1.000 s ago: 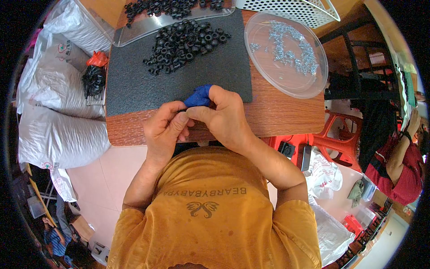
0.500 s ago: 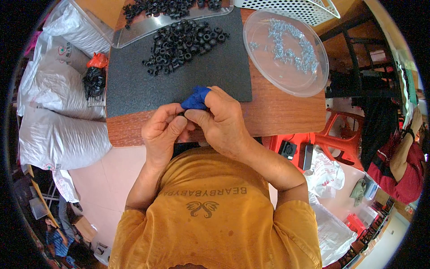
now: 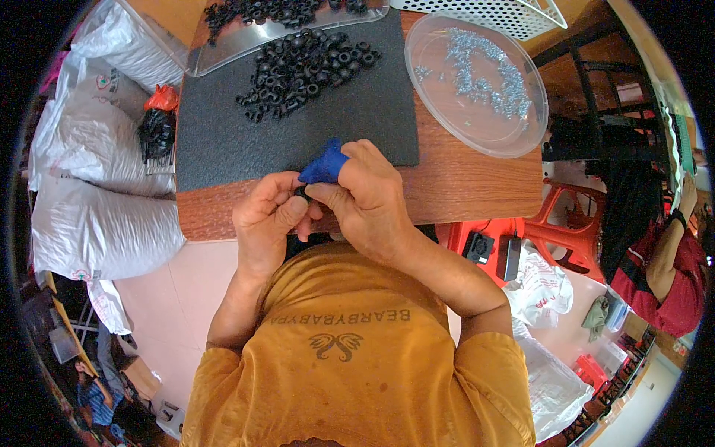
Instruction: The person picks up small silver pins from a tray and inserts them into black plastic components by hand.
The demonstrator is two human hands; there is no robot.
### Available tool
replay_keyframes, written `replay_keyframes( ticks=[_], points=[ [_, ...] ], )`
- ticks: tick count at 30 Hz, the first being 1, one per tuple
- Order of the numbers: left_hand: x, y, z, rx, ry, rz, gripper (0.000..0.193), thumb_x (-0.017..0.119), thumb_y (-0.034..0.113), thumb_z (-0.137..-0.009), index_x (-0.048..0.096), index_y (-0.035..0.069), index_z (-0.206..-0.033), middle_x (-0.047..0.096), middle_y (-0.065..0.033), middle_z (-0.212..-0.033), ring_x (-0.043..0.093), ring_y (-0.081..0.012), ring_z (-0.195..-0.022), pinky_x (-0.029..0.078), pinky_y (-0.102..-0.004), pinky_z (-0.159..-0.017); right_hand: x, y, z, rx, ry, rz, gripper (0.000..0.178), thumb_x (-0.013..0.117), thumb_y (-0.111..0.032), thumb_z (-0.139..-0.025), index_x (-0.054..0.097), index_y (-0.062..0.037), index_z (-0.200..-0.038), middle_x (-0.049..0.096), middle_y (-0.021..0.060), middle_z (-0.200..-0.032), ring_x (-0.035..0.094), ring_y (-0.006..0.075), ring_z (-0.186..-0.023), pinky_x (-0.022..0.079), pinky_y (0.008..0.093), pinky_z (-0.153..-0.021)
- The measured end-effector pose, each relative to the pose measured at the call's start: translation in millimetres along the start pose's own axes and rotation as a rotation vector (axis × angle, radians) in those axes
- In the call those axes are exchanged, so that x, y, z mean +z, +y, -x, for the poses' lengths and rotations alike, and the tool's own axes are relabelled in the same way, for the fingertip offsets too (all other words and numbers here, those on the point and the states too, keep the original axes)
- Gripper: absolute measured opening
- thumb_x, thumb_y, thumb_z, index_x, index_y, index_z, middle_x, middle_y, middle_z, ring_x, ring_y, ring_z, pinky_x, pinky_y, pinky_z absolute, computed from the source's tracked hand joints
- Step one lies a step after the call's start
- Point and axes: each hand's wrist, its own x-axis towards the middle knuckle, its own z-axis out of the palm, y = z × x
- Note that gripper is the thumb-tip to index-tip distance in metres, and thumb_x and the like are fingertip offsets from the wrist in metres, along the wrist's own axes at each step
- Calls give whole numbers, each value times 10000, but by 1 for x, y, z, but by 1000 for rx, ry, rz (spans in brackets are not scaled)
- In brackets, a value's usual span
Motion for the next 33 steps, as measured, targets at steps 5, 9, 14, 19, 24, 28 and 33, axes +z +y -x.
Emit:
replay_keyframes(
  ticks=[5,9,14,19,24,28,33],
  points=[
    [4,-2,0,-38,14,172,224,558,101,-890,528,-43,-1060,599,-87,-745,513,-84,-559,424,-191,-490,2,0,2,-65,29,37,123,665,-40,-672,627,-53,-788,536,107,-726,508,306,-690,412,371,-590],
    [6,0,0,-54,18,172,234,559,121,-894,526,-51,-1048,596,-95,-738,514,-89,-549,423,-191,-486,4,-1,3,-100,93,59,110,655,-35,-679,625,-39,-785,531,108,-721,510,308,-690,411,374,-577],
    [4,5,-2,-129,-30,229,208,568,119,-883,544,-61,-984,592,-94,-706,519,-93,-550,411,-193,-454,-2,-3,2,-169,36,78,111,649,-23,-678,621,-20,-786,551,112,-733,509,310,-664,410,372,-570],
    [5,9,-2,-133,-19,320,179,584,108,-864,562,-52,-941,595,-96,-702,541,-116,-550,420,-205,-448,-4,-6,1,-169,-4,30,140,663,-23,-663,618,-18,-796,572,120,-752,505,313,-636,406,376,-565],
    [11,14,-5,-148,103,394,155,588,92,-857,566,-46,-925,602,-93,-711,576,-145,-580,460,-238,-477,-10,-7,-3,-201,-43,151,261,721,-96,-617,595,-13,-829,553,138,-798,510,317,-696,412,389,-585],
    [14,12,-6,-112,147,403,136,588,75,-857,569,-42,-923,609,-91,-741,590,-143,-622,485,-244,-564,1,-3,1,-177,-82,246,354,735,-126,-592,562,14,-867,536,159,-829,505,332,-716,411,405,-596],
    [17,12,-6,-124,172,404,118,590,72,-857,581,-27,-921,613,-66,-787,572,-102,-668,461,-207,-623,11,9,3,-446,19,423,342,707,-113,-568,498,26,-799,509,176,-799,478,321,-679,379,413,-557]
  ],
)
